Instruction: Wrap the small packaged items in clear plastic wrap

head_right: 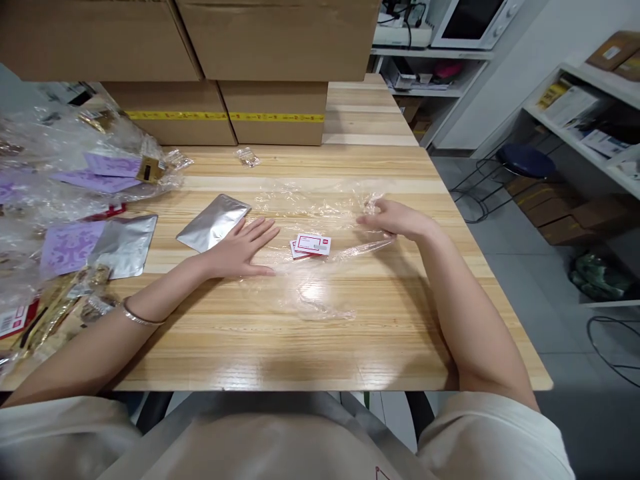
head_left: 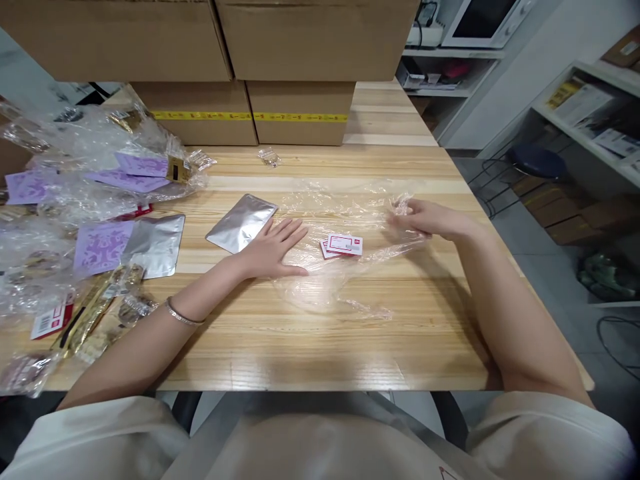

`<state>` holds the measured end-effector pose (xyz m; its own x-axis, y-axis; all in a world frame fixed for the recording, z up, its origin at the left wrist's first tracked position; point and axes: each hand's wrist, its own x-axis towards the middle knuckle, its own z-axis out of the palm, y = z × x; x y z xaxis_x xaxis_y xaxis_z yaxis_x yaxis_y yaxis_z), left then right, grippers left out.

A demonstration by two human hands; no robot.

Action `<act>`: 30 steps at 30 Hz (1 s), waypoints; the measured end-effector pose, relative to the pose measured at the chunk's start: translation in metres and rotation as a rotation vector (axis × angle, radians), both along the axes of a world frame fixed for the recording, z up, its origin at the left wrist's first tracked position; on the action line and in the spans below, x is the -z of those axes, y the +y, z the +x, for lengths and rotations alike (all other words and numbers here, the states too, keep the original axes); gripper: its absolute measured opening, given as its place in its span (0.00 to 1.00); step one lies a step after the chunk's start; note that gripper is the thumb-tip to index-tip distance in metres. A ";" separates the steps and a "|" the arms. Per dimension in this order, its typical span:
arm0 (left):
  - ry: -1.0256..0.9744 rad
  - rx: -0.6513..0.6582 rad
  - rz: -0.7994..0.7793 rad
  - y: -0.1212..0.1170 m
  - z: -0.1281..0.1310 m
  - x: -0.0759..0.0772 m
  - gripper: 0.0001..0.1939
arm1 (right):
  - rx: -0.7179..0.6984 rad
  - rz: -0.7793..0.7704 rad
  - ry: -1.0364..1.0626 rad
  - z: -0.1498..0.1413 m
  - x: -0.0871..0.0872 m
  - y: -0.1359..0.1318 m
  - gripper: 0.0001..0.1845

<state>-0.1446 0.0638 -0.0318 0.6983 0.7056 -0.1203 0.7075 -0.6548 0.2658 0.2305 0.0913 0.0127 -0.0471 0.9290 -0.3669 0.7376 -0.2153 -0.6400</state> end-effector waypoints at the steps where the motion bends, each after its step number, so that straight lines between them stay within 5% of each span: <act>1: 0.005 -0.009 -0.002 0.000 -0.003 0.000 0.52 | -0.010 0.009 -0.135 0.005 -0.006 -0.002 0.27; 4: -0.017 -0.035 0.000 -0.002 -0.012 -0.003 0.50 | 0.092 0.115 -0.567 0.012 -0.022 -0.014 0.38; 6: -0.071 -0.027 0.019 -0.009 -0.017 -0.009 0.47 | 0.085 0.325 -0.724 0.008 -0.028 -0.030 0.37; 9: -0.214 0.103 0.003 -0.027 -0.022 -0.020 0.39 | -0.322 0.626 -0.580 -0.009 -0.023 -0.061 0.35; 11: -0.273 0.200 -0.045 -0.040 -0.023 -0.024 0.41 | -0.622 0.681 -0.394 -0.024 -0.010 -0.080 0.38; 13: -0.271 0.251 -0.069 -0.050 -0.021 -0.022 0.42 | -0.714 0.721 -0.328 -0.038 0.008 -0.093 0.35; 19: -0.354 0.173 -0.150 -0.049 -0.016 -0.007 0.18 | -0.545 0.746 -0.365 -0.042 0.042 -0.098 0.15; 30: -0.763 -0.512 -0.443 -0.021 0.000 -0.016 0.22 | 0.016 0.580 0.066 -0.037 0.048 -0.076 0.08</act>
<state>-0.1450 0.0429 -0.0158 0.3253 0.9411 -0.0923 0.4151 -0.0544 0.9082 0.1934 0.0152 -0.0354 -0.0365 0.9780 0.2053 0.6918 0.1729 -0.7010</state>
